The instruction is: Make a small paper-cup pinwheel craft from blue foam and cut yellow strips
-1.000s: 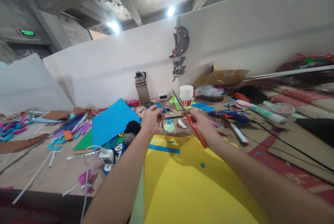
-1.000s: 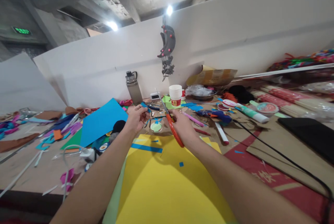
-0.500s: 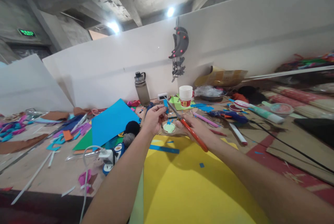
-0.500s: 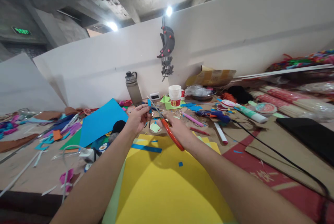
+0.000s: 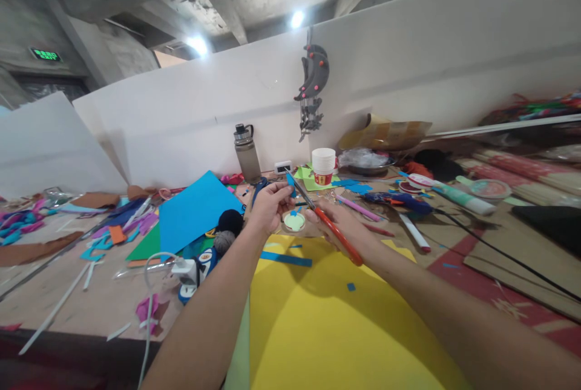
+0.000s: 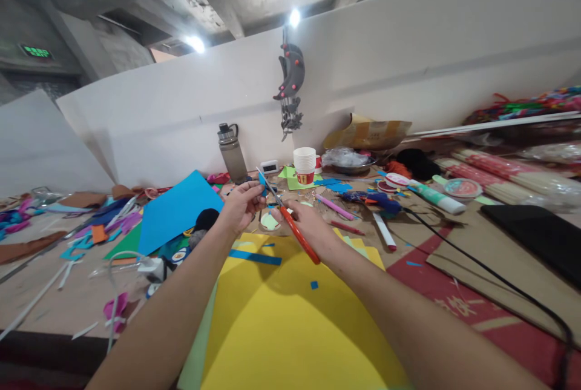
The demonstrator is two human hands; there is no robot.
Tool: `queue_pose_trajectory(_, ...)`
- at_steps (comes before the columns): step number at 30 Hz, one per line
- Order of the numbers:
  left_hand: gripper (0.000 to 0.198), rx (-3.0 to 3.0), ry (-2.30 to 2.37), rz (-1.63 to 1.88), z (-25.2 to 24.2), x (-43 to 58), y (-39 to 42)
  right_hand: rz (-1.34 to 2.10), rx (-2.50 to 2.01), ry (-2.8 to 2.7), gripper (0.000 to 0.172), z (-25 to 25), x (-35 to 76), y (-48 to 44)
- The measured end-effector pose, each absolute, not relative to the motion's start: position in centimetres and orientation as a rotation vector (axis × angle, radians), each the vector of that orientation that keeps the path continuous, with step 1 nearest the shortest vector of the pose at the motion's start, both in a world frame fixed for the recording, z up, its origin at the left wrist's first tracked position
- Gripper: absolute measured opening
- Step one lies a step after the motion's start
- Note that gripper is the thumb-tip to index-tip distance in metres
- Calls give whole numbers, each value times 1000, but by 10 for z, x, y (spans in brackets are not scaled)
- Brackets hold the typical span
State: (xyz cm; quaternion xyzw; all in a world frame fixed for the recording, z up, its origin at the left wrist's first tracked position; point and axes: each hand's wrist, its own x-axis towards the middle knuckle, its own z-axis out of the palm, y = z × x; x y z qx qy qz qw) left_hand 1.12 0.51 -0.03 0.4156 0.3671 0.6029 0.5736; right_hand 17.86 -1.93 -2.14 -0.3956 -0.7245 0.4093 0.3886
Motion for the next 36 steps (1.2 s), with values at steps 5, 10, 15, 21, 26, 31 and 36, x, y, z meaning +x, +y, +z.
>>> queue_pose_trajectory(5, 29, 982, 860, 1407, 0, 11, 4, 1053, -1045, -1813, 36, -21, 177, -21)
queue_pose_trajectory(10, 29, 984, 862, 1401, -1, 11, 5, 1069, -1040, -1774, 36, -21, 177, -22)
queue_pose_trajectory(15, 29, 979, 861, 1405, 0, 12, 4, 1088, -1038, -1783, 36, -21, 178, -23)
queue_pose_trajectory(21, 29, 986, 867, 1410, 2, 13, 2, 1088, -1035, -1785, 35, -23, 178, -21)
queue_pose_trajectory(26, 30, 990, 857, 1412, 1, 12, 3, 1094, -1066, -1781, 37, -25, 178, -21)
queue_pose_trajectory(31, 30, 976, 858, 1409, 1, 12, 5, 1108, -1064, -1775, 37, -23, 178, -22)
queue_pose_trajectory(36, 30, 979, 868, 1411, 2, 12, 3, 1204, -1136, -1703, 37, -19, 173, -30)
